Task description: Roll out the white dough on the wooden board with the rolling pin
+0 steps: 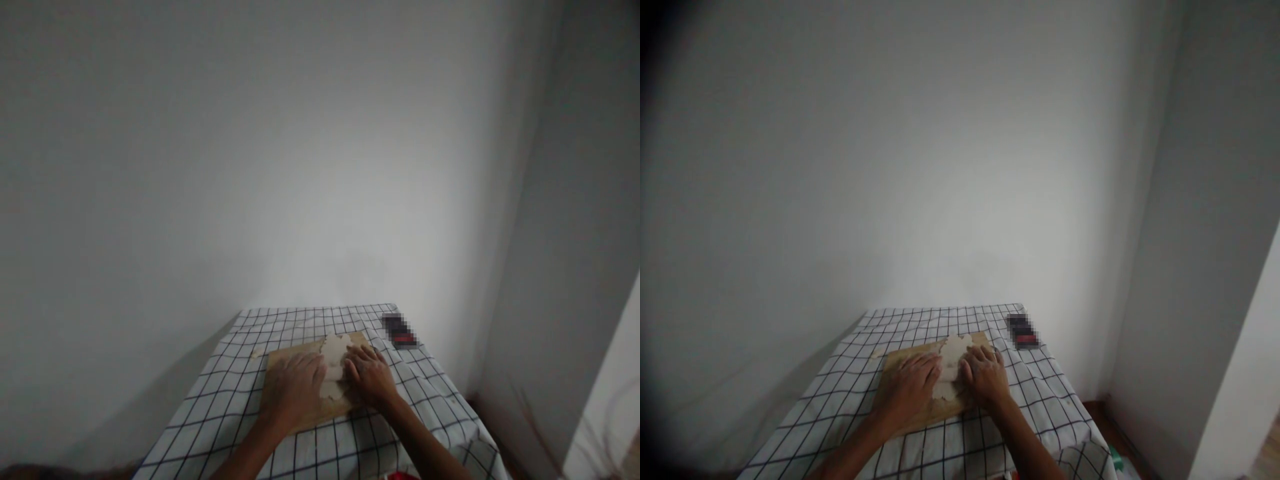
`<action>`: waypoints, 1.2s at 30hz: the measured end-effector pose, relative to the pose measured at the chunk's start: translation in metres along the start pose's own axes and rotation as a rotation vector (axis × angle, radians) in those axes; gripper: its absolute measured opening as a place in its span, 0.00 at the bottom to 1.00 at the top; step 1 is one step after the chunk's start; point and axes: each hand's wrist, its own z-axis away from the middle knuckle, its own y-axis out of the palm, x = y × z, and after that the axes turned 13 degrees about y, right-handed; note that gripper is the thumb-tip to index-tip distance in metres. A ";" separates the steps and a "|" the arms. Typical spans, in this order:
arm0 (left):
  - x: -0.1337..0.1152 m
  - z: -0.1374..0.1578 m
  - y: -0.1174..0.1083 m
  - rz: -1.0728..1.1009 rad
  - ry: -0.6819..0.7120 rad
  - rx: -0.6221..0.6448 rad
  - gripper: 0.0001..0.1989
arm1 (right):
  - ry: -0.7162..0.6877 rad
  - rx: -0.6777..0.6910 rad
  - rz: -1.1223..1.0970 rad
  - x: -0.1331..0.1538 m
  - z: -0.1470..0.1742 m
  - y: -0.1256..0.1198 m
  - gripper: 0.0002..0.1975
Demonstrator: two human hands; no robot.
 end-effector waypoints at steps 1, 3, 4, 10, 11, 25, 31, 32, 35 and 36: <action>0.002 -0.004 0.002 -0.010 0.006 -0.007 0.21 | 0.003 -0.001 0.011 0.000 -0.004 0.000 0.20; 0.008 -0.013 0.006 -0.029 0.021 -0.019 0.21 | 0.007 -0.002 0.033 0.002 -0.012 -0.001 0.20; 0.010 -0.017 0.008 -0.037 0.026 -0.022 0.21 | 0.013 -0.002 0.040 0.003 -0.017 -0.002 0.20; 0.023 -0.037 0.016 -0.052 0.001 0.028 0.20 | 0.024 0.008 0.083 0.007 -0.033 -0.003 0.18; 0.024 -0.039 0.017 -0.051 -0.010 0.029 0.20 | 0.030 0.005 0.085 0.007 -0.034 -0.001 0.18; 0.026 -0.045 0.022 0.030 -0.099 0.028 0.19 | 0.118 0.026 0.058 0.002 -0.038 0.003 0.16; 0.022 -0.043 0.017 0.055 -0.076 0.014 0.19 | 0.125 0.008 0.021 0.004 -0.035 0.002 0.14; 0.021 -0.043 0.015 0.057 -0.081 0.028 0.19 | 0.127 0.010 0.024 0.004 -0.035 0.002 0.14; 0.020 -0.044 0.011 0.055 -0.105 0.054 0.20 | 0.139 0.015 0.036 0.003 -0.036 0.003 0.13; 0.020 -0.044 0.011 0.054 -0.105 0.052 0.20 | 0.137 0.015 0.036 0.003 -0.036 0.003 0.13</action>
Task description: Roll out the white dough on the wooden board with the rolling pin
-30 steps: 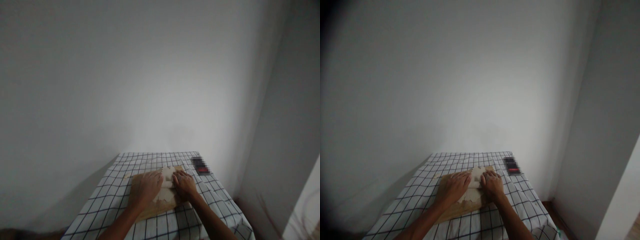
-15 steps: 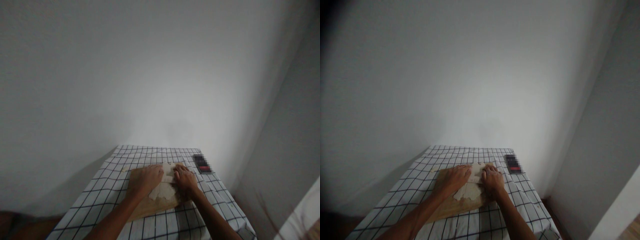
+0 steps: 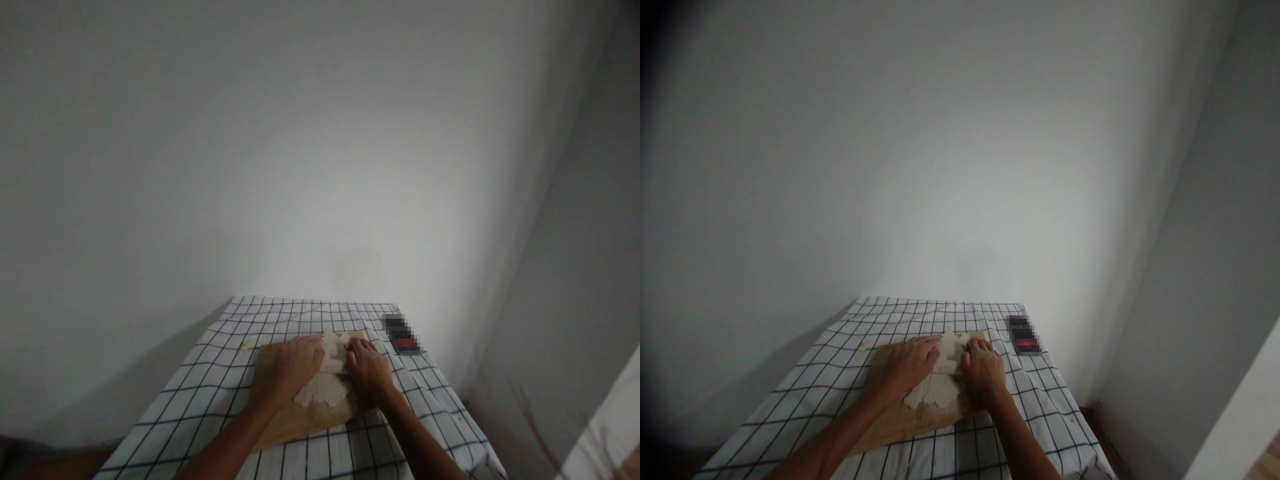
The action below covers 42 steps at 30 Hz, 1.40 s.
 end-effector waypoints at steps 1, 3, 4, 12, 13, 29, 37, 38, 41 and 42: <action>0.000 0.000 0.000 -0.002 0.006 -0.008 0.20 | -0.004 -0.001 -0.001 -0.001 0.000 0.001 0.13; 0.002 0.000 0.003 -0.005 0.014 -0.019 0.19 | -0.019 0.001 -0.002 -0.002 -0.001 0.002 0.13; 0.003 0.000 0.004 -0.005 0.013 -0.016 0.19 | -0.027 0.000 -0.002 -0.002 -0.001 0.002 0.13; 0.004 0.000 0.006 -0.010 0.002 -0.017 0.21 | -0.023 -0.036 -0.009 -0.003 0.002 0.004 0.16; 0.004 0.000 0.006 -0.012 -0.005 -0.011 0.21 | -0.025 -0.036 -0.010 -0.003 0.002 0.004 0.16; 0.007 -0.001 0.012 -0.037 0.017 -0.040 0.19 | -0.086 0.029 -0.034 -0.002 0.002 -0.004 0.18; 0.006 0.000 0.009 -0.030 0.019 -0.023 0.19 | -0.093 0.012 -0.009 -0.004 0.000 -0.001 0.19; 0.006 -0.001 0.009 -0.027 0.016 -0.021 0.19 | -0.102 0.021 -0.001 -0.004 -0.001 -0.002 0.20; 0.005 -0.001 0.009 -0.021 0.011 -0.029 0.19 | -0.116 0.059 0.023 -0.004 -0.002 -0.004 0.18; 0.005 -0.001 0.009 -0.023 0.009 -0.034 0.19 | -0.119 0.066 0.029 -0.004 -0.002 -0.004 0.18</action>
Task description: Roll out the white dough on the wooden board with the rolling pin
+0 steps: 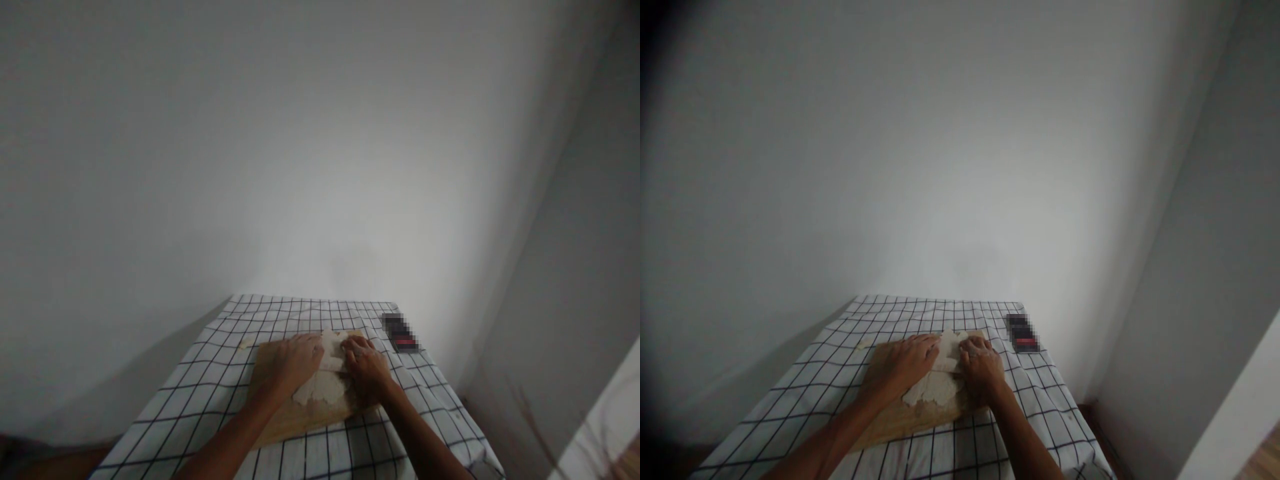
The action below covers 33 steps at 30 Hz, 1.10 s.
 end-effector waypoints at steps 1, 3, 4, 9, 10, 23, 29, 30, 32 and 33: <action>0.000 0.000 0.000 -0.002 -0.001 -0.004 0.19 | 0.004 -0.002 0.003 0.000 0.000 0.000 0.18; 0.000 0.000 0.000 -0.005 0.013 -0.007 0.19 | 0.010 -0.009 0.004 -0.001 -0.001 0.001 0.19; 0.000 0.000 -0.001 -0.006 0.022 -0.005 0.19 | 0.010 -0.013 0.004 -0.002 -0.001 0.002 0.19; -0.001 0.000 -0.004 -0.022 0.031 0.016 0.19 | 0.005 0.015 0.002 -0.003 -0.003 0.004 0.19; -0.001 0.000 -0.004 -0.026 0.030 0.018 0.19 | 0.008 0.015 -0.002 -0.002 -0.003 0.003 0.19; -0.003 -0.001 -0.006 -0.028 0.006 0.062 0.19 | -0.129 0.043 0.147 -0.005 -0.009 0.001 0.19; -0.001 0.000 -0.002 -0.030 0.016 0.031 0.20 | -0.066 0.019 0.095 -0.006 -0.008 0.004 0.21; 0.000 0.000 0.000 -0.030 0.016 0.027 0.19 | -0.076 0.021 0.099 -0.006 -0.008 0.004 0.21; 0.001 -0.001 0.002 -0.030 0.013 0.019 0.19 | -0.091 0.023 0.111 -0.007 -0.008 0.005 0.20; 0.001 -0.001 0.003 -0.030 0.010 0.017 0.19 | -0.094 0.024 0.115 -0.007 -0.009 0.005 0.20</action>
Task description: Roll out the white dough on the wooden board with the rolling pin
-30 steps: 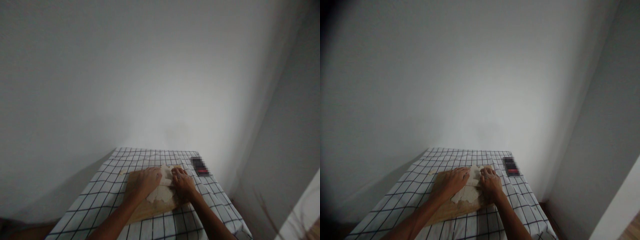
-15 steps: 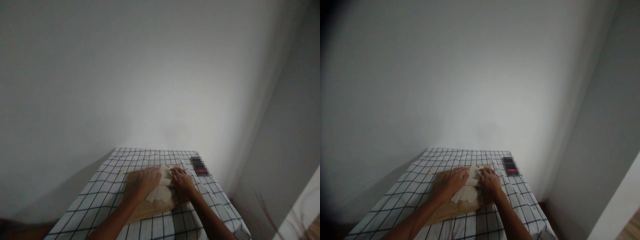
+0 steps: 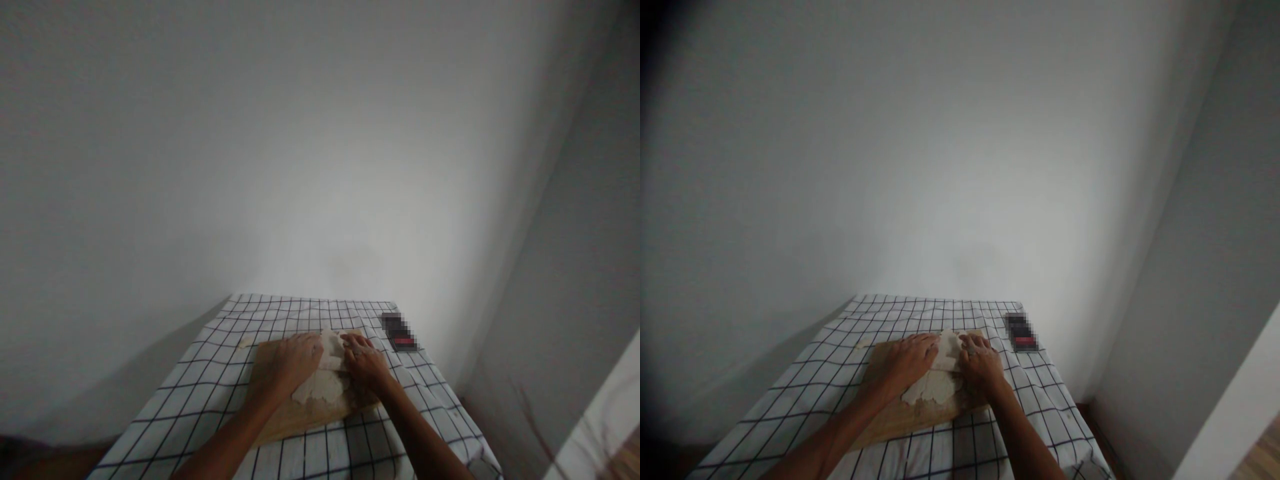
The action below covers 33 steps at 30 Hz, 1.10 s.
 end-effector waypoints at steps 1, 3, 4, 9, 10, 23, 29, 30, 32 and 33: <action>0.000 0.000 0.001 0.001 -0.004 -0.001 0.19 | 0.000 0.003 0.002 0.000 0.000 0.000 0.19; 0.001 0.000 0.002 0.002 -0.009 -0.007 0.19 | 0.007 0.015 -0.005 0.000 -0.001 0.000 0.18; 0.001 -0.001 0.003 0.001 -0.005 -0.012 0.19 | 0.015 0.022 -0.015 0.001 -0.001 0.000 0.18; 0.003 0.000 0.004 -0.017 0.019 -0.025 0.18 | 0.100 -0.001 -0.130 0.002 0.000 -0.001 0.21; 0.003 0.001 0.004 -0.019 0.020 -0.023 0.18 | 0.098 0.001 -0.136 0.002 0.000 -0.001 0.20; 0.001 0.000 0.002 -0.001 -0.011 -0.037 0.16 | 0.007 -0.040 -0.003 0.002 0.001 -0.001 0.19; 0.003 0.000 0.003 -0.015 0.025 -0.027 0.17 | 0.037 -0.013 -0.019 0.004 0.003 -0.005 0.19; 0.003 0.000 0.004 -0.019 0.022 -0.026 0.18 | 0.058 -0.011 -0.031 0.004 0.003 -0.005 0.19; 0.003 0.000 0.004 -0.025 0.017 -0.022 0.18 | 0.064 -0.003 -0.042 0.004 0.004 -0.006 0.19; 0.003 0.000 0.004 -0.025 0.016 -0.021 0.18 | 0.048 0.001 -0.040 0.004 0.004 -0.005 0.18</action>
